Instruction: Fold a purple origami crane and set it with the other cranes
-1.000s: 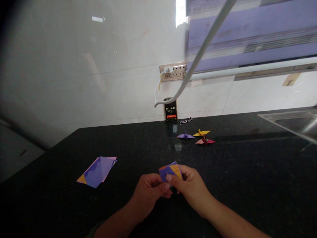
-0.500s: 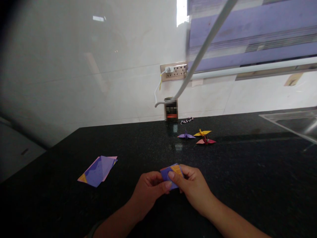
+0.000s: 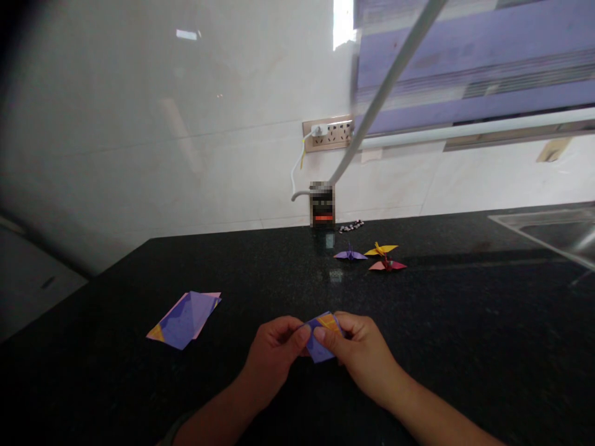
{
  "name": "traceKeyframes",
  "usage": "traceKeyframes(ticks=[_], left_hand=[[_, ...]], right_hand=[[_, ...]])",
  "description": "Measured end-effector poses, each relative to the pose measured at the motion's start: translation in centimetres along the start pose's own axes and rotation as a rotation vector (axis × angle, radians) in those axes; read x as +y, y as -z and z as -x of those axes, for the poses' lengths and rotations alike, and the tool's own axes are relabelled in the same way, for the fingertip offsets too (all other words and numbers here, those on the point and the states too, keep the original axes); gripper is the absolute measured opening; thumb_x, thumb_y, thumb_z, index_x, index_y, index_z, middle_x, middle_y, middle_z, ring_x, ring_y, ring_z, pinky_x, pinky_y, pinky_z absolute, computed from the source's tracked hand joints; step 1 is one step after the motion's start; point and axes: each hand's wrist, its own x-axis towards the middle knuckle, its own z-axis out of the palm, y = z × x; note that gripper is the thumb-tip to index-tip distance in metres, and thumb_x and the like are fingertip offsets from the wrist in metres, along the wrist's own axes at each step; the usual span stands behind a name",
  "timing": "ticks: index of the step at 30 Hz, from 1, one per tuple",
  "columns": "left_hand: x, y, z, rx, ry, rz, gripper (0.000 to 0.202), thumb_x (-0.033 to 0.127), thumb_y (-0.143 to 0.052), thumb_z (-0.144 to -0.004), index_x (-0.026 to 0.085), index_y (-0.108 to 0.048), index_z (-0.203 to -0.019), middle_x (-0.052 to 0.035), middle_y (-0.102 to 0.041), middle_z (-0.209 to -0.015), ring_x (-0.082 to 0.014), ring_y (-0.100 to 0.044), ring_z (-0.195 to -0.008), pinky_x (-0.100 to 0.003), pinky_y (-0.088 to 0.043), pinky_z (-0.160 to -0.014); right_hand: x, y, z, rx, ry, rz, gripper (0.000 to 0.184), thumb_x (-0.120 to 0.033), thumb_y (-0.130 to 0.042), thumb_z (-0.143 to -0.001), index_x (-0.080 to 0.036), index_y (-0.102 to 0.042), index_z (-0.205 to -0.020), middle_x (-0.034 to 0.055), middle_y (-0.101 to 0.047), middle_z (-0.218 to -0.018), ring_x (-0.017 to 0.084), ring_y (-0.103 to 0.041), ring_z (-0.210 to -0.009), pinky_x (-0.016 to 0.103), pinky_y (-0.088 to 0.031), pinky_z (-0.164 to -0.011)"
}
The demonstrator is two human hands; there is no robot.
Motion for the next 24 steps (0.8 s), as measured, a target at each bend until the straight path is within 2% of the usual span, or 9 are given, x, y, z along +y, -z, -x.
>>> traceKeyframes(ticks=[3, 6, 9, 12, 15, 18, 21, 24], left_hand=[[-0.36, -0.07, 0.03, -0.153, 0.092, 0.003, 0.019, 0.030, -0.063, -0.065, 0.012, -0.062, -0.072, -0.0005, -0.058, -0.062, -0.0091, -0.050, -0.055, -0.021, -0.038, -0.054], [-0.26, -0.31, 0.21, -0.241, 0.165, -0.048, 0.019, 0.031, -0.062, -0.065, 0.012, -0.063, -0.068, -0.0011, -0.058, -0.057, -0.0093, -0.049, -0.050, -0.021, -0.038, -0.052], [0.15, -0.53, 0.31, -0.215, 0.179, -0.018, 0.023, 0.034, -0.062, -0.064, 0.011, -0.063, -0.061, -0.0015, -0.057, -0.051, -0.0091, -0.048, -0.045, -0.022, -0.039, -0.049], [0.43, -0.60, 0.22, -0.159, 0.138, 0.061, 0.026, 0.036, -0.062, -0.064, 0.011, -0.065, -0.064, -0.0014, -0.056, -0.050, -0.0087, -0.048, -0.044, -0.022, -0.039, -0.049], [0.45, -0.59, 0.08, -0.104, 0.120, 0.096, 0.027, 0.037, -0.063, -0.063, 0.011, -0.065, -0.065, -0.0014, -0.056, -0.049, -0.0090, -0.049, -0.045, -0.022, -0.040, -0.049], [0.39, -0.52, 0.06, -0.101, 0.137, 0.123, 0.025, 0.035, -0.066, -0.060, 0.010, -0.065, -0.062, -0.0012, -0.056, -0.048, -0.0088, -0.049, -0.044, -0.022, -0.040, -0.049], [0.32, -0.44, 0.14, -0.115, 0.134, 0.147, 0.023, 0.033, -0.066, -0.061, 0.010, -0.065, -0.062, -0.0013, -0.057, -0.048, -0.0086, -0.049, -0.044, -0.022, -0.040, -0.049], [0.13, -0.39, 0.18, -0.122, 0.140, 0.140, 0.022, 0.032, -0.065, -0.062, 0.010, -0.064, -0.062, -0.0019, -0.058, -0.049, -0.0087, -0.049, -0.044, -0.022, -0.040, -0.050]], right_hand=[[0.13, 0.15, 0.04, 0.038, -0.003, -0.004, 0.025, -0.039, -0.058, -0.071, -0.015, -0.063, -0.070, -0.0021, -0.052, -0.056, 0.008, -0.042, -0.048, 0.019, -0.031, -0.044], [0.31, 0.27, 0.02, 0.050, 0.012, -0.005, 0.026, -0.040, -0.059, -0.070, -0.015, -0.061, -0.066, -0.0024, -0.050, -0.054, 0.008, -0.041, -0.047, 0.019, -0.031, -0.043], [0.44, 0.26, 0.00, 0.030, 0.014, -0.005, 0.025, -0.039, -0.060, -0.070, -0.015, -0.060, -0.071, -0.0020, -0.051, -0.057, 0.008, -0.041, -0.047, 0.019, -0.031, -0.042], [0.55, 0.14, -0.02, -0.011, -0.011, 0.003, 0.025, -0.038, -0.063, -0.067, -0.015, -0.058, -0.077, -0.0017, -0.053, -0.060, 0.008, -0.043, -0.047, 0.018, -0.033, -0.041], [0.62, 0.02, -0.01, -0.032, -0.009, 0.020, 0.025, -0.040, -0.062, -0.067, -0.016, -0.059, -0.073, -0.0025, -0.052, -0.057, 0.008, -0.042, -0.045, 0.018, -0.033, -0.041], [0.64, 0.03, 0.01, -0.024, -0.001, 0.024, 0.025, -0.041, -0.060, -0.069, -0.015, -0.060, -0.069, -0.0030, -0.051, -0.054, 0.008, -0.041, -0.045, 0.019, -0.032, -0.041], [0.68, 0.26, -0.08, 0.023, 0.009, -0.003, 0.025, -0.040, -0.060, -0.069, -0.015, -0.060, -0.065, -0.0032, -0.050, -0.052, 0.007, -0.040, -0.044, 0.019, -0.030, -0.041], [0.65, 0.69, -0.25, 0.128, 0.042, -0.040, 0.026, -0.038, -0.060, -0.070, -0.015, -0.057, -0.059, -0.0038, -0.047, -0.050, 0.007, -0.039, -0.044, 0.020, -0.030, -0.043]])
